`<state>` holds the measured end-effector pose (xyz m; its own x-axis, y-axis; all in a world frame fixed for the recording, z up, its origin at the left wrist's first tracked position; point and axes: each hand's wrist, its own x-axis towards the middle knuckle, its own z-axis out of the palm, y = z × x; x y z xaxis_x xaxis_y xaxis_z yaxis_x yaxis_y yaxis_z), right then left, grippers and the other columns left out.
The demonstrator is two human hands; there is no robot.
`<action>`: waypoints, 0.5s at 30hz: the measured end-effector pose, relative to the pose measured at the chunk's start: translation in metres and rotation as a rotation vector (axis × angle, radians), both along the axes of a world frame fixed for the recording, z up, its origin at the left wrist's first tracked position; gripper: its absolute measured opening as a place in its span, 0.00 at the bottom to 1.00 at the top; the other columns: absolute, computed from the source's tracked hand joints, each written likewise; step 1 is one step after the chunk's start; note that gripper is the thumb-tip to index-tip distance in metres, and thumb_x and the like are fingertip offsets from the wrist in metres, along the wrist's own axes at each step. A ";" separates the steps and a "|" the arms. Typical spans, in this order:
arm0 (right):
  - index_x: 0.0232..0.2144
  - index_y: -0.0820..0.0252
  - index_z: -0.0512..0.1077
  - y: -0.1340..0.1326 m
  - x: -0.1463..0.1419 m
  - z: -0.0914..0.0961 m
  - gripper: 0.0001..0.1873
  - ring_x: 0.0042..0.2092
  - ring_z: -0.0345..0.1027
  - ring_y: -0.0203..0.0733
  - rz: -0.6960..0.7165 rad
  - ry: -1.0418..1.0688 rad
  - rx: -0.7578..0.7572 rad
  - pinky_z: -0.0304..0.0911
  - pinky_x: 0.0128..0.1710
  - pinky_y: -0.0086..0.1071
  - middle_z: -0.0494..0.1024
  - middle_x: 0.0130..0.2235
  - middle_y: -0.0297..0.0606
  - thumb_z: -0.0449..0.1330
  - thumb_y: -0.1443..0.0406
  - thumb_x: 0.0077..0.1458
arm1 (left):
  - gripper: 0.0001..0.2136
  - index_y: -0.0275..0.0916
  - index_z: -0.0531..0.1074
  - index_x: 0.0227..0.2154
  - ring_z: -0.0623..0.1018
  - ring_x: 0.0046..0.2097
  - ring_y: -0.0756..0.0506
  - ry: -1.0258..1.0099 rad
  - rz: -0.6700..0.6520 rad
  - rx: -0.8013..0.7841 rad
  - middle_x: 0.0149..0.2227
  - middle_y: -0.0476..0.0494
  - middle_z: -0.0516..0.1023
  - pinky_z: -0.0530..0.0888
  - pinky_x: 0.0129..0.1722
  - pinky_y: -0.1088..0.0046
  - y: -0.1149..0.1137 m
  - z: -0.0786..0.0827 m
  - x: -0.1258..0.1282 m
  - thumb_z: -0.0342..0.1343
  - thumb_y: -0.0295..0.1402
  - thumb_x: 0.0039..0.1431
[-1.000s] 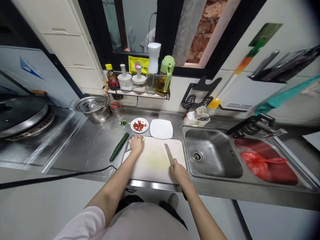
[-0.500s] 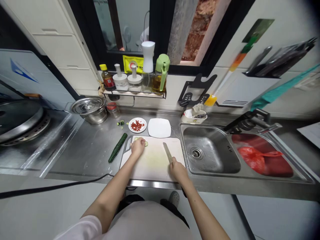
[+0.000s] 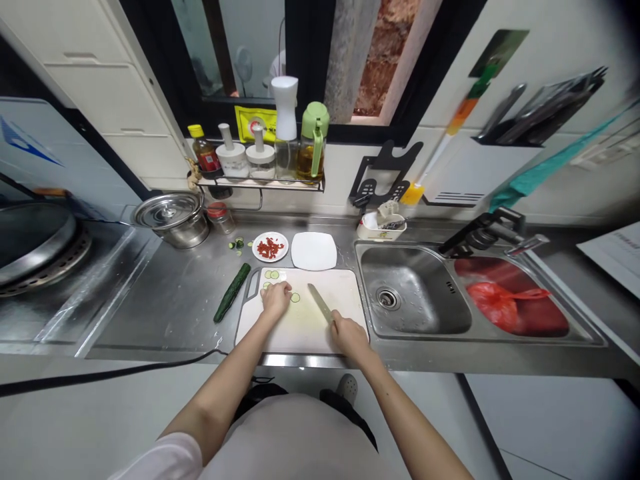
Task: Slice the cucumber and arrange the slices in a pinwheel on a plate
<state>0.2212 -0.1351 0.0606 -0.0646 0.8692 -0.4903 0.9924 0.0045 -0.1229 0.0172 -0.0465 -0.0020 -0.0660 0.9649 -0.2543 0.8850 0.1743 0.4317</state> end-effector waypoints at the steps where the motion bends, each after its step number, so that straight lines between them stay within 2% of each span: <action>1: 0.50 0.59 0.63 -0.002 -0.003 0.001 0.16 0.44 0.73 0.46 0.031 0.008 0.002 0.56 0.38 0.33 0.78 0.41 0.47 0.43 0.67 0.63 | 0.09 0.47 0.75 0.39 0.72 0.50 0.40 0.000 -0.001 -0.010 0.41 0.46 0.80 0.60 0.48 0.62 0.001 0.000 0.000 0.53 0.33 0.57; 6: 0.49 0.59 0.63 -0.008 -0.015 0.002 0.15 0.44 0.73 0.48 0.132 0.015 -0.027 0.56 0.38 0.34 0.78 0.41 0.48 0.43 0.67 0.63 | 0.08 0.47 0.75 0.37 0.72 0.50 0.40 0.000 0.002 -0.032 0.40 0.47 0.80 0.60 0.48 0.62 0.005 0.001 0.000 0.54 0.31 0.56; 15: 0.50 0.60 0.63 -0.006 -0.020 -0.004 0.16 0.45 0.72 0.47 0.151 0.002 -0.054 0.58 0.39 0.34 0.78 0.42 0.48 0.44 0.68 0.62 | 0.07 0.48 0.74 0.37 0.72 0.50 0.40 -0.015 0.007 -0.062 0.39 0.48 0.80 0.59 0.49 0.61 0.009 0.000 -0.001 0.55 0.33 0.55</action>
<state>0.2015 -0.1412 0.0569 -0.1931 0.8220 -0.5357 0.9808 0.1467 -0.1285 0.0160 -0.0378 -0.0024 -0.0684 0.9469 -0.3143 0.8771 0.2072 0.4333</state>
